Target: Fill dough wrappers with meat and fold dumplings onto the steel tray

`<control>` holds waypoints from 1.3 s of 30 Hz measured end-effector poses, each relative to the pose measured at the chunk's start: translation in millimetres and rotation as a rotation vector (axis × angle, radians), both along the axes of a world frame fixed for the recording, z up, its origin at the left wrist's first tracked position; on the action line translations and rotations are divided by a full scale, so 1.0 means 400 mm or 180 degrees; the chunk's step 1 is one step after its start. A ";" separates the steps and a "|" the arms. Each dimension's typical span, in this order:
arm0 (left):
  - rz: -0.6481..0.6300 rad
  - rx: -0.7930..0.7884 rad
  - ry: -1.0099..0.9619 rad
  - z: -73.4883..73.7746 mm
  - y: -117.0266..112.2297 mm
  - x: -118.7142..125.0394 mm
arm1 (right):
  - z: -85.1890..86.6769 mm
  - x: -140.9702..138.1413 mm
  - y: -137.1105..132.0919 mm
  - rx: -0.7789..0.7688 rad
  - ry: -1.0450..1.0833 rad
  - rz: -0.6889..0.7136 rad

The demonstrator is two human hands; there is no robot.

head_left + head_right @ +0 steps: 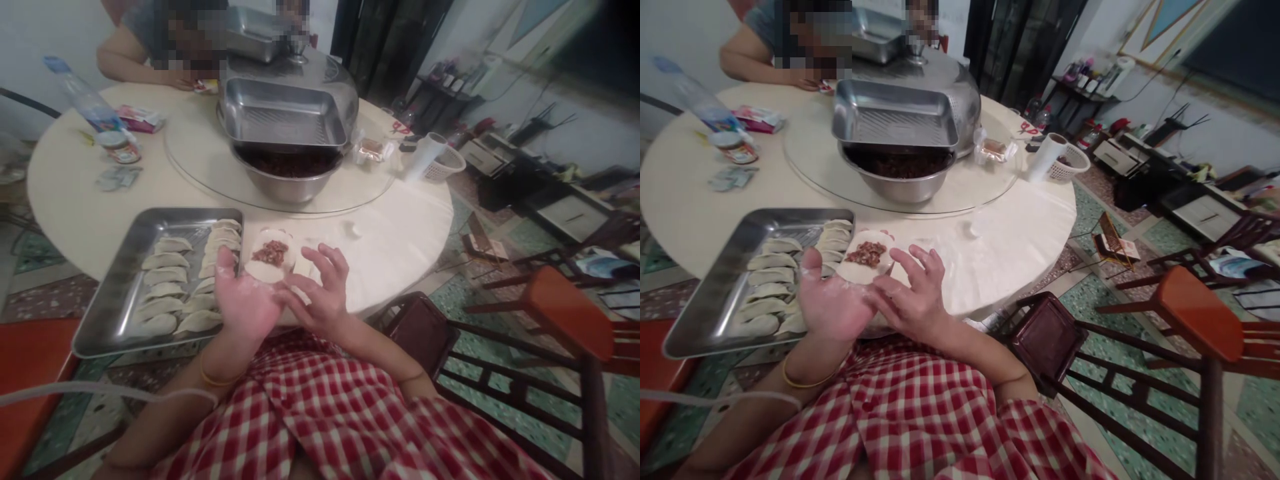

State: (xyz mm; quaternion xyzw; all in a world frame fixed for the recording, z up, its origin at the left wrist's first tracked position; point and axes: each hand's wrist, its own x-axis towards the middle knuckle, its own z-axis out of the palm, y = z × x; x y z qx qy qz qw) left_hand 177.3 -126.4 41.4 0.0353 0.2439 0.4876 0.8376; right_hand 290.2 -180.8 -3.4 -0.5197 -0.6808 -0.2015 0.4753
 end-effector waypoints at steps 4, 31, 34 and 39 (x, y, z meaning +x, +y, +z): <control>0.0334 0.0111 0.0002 -0.004 -0.003 0.012 | 0.025 -0.024 0.016 -0.0259 -0.0229 -0.0066; 0.0633 0.0568 -0.0265 -0.009 -0.001 -0.023 | 0.049 -0.065 0.049 -0.0325 -0.0290 0.0203; 0.0685 0.0631 -0.0195 0.003 -0.004 -0.025 | 0.052 -0.059 0.053 -0.0314 -0.0073 0.0189; 0.0475 0.0918 -0.0034 -0.010 -0.011 -0.025 | 0.059 -0.060 0.057 -0.0328 -0.0018 -0.0006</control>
